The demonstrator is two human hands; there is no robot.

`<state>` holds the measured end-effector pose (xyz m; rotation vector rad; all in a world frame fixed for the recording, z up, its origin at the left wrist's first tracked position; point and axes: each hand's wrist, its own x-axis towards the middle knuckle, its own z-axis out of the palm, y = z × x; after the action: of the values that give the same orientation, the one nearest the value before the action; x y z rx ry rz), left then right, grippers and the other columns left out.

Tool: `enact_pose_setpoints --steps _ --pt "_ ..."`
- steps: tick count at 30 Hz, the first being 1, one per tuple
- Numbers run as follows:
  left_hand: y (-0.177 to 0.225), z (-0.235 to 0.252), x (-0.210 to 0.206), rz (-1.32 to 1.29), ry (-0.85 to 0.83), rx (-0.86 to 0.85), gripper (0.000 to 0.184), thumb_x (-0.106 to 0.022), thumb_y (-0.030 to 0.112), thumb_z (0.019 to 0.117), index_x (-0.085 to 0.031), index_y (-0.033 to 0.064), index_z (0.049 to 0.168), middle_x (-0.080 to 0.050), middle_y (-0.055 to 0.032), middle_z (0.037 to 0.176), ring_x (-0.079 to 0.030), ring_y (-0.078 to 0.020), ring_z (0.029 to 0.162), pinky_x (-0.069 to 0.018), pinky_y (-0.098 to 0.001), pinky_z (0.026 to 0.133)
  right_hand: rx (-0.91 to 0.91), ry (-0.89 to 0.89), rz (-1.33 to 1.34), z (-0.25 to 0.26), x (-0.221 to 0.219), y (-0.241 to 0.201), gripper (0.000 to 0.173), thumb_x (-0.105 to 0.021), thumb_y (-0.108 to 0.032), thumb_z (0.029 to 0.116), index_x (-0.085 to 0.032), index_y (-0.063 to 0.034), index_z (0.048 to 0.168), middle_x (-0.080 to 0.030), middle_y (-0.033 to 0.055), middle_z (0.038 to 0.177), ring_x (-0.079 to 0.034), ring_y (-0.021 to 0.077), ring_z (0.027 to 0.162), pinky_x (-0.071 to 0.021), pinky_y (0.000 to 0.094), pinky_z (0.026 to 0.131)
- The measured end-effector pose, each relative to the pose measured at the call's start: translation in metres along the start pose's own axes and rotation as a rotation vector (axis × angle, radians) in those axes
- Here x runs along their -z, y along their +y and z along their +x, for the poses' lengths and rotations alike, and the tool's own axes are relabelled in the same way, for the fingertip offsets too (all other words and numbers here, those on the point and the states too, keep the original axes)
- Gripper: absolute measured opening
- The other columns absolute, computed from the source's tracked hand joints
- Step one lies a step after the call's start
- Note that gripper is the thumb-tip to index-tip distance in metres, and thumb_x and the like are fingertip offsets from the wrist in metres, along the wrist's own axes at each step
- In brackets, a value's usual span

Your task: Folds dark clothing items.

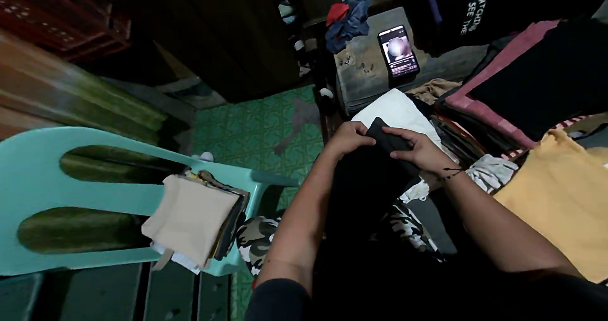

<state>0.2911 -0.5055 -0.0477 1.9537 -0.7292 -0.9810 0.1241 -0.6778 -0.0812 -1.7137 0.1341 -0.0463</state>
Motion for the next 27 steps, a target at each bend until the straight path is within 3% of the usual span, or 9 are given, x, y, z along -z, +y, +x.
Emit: enact_pose_setpoints --steps 5,8,11,14,19,21,24,27 --pt "0.018 -0.005 0.002 0.01 -0.086 -0.088 0.021 -0.075 0.001 0.0875 -0.056 -0.0033 0.093 -0.052 -0.0072 0.078 -0.052 -0.0141 0.071 -0.0484 -0.0334 0.069 -0.018 0.031 -0.02 0.004 0.0 -0.001 0.081 -0.074 0.01 0.0844 -0.042 -0.0138 0.155 -0.06 0.0114 0.142 -0.065 0.0177 0.117 -0.0556 0.0354 0.099" --pt "0.027 -0.009 0.0 0.035 -0.085 -0.106 0.023 -0.075 -0.001 0.0868 -0.056 -0.0048 0.099 -0.051 -0.0075 0.079 -0.051 -0.015 0.071 -0.0482 -0.034 0.071 -0.055 -0.013 -0.05 0.003 0.004 -0.005 0.082 -0.078 0.006 0.0832 -0.042 -0.0134 0.155 -0.063 0.0118 0.136 -0.066 0.0178 0.113 -0.0562 0.0367 0.097" --pt "0.03 -0.012 -0.004 -0.026 -0.087 -0.128 0.032 -0.072 -0.007 0.087 -0.053 -0.0058 0.112 -0.059 -0.0116 0.086 -0.057 -0.0159 0.075 -0.052 -0.0357 0.075 -0.161 -0.08 -0.025 -0.001 0.006 -0.008 0.059 -0.08 0.003 0.082 -0.059 -0.0077 0.136 -0.073 0.0085 0.112 -0.071 0.0158 0.093 -0.0611 0.0352 0.082" --pt "0.034 -0.014 -0.005 -0.104 -0.103 -0.164 0.044 -0.067 -0.013 0.088 -0.049 -0.004 0.127 -0.071 -0.0187 0.106 -0.071 -0.0208 0.091 -0.0584 -0.0396 0.084 -0.227 -0.135 -0.084 0.002 0.009 -0.001 0.044 -0.082 -0.005 0.0836 -0.065 -0.0051 0.124 -0.074 0.008 0.101 -0.072 0.0159 0.087 -0.0614 0.0369 0.081" --pt "0.03 -0.013 -0.005 -0.007 -0.062 -0.232 0.065 -0.066 -0.015 0.0859 -0.045 0.002 0.145 -0.066 -0.0204 0.105 -0.067 -0.0269 0.09 -0.057 -0.044 0.084 -0.226 -0.097 -0.151 -0.004 0.012 0.001 0.037 -0.081 -0.01 0.0863 -0.068 -0.0083 0.121 -0.075 0.0073 0.1 -0.072 0.0162 0.084 -0.0605 0.0371 0.078" --pt "0.029 -0.013 -0.005 0.076 -0.074 -0.3 0.072 -0.062 -0.016 0.0858 -0.042 0.0062 0.151 -0.062 -0.0236 0.115 -0.064 -0.0308 0.096 -0.0557 -0.0459 0.086 -0.233 -0.085 -0.149 -0.006 0.012 0.004 0.038 -0.08 -0.01 0.0874 -0.065 -0.0098 0.122 -0.073 0.009 0.101 -0.071 0.0188 0.082 -0.0601 0.0391 0.076" --pt "0.034 -0.015 -0.003 0.216 -0.146 -0.345 0.084 -0.062 -0.018 0.0818 -0.041 0.0131 0.156 -0.05 -0.029 0.14 -0.057 -0.0395 0.121 -0.0509 -0.0526 0.099 -0.221 -0.083 -0.157 -0.008 0.01 0.002 0.037 -0.079 -0.006 0.0878 -0.065 -0.0093 0.122 -0.073 0.0094 0.1 -0.07 0.0183 0.082 -0.0591 0.0382 0.074" --pt "0.041 -0.014 -0.004 0.32 -0.221 -0.315 0.08 -0.071 -0.014 0.0778 -0.052 0.0163 0.15 -0.049 -0.0297 0.134 -0.054 -0.0399 0.116 -0.0504 -0.0544 0.094 -0.196 -0.093 -0.117 -0.008 0.009 0.003 0.034 -0.078 -0.004 0.0875 -0.068 -0.0092 0.119 -0.074 0.0069 0.099 -0.07 0.0153 0.081 -0.0601 0.0348 0.074"
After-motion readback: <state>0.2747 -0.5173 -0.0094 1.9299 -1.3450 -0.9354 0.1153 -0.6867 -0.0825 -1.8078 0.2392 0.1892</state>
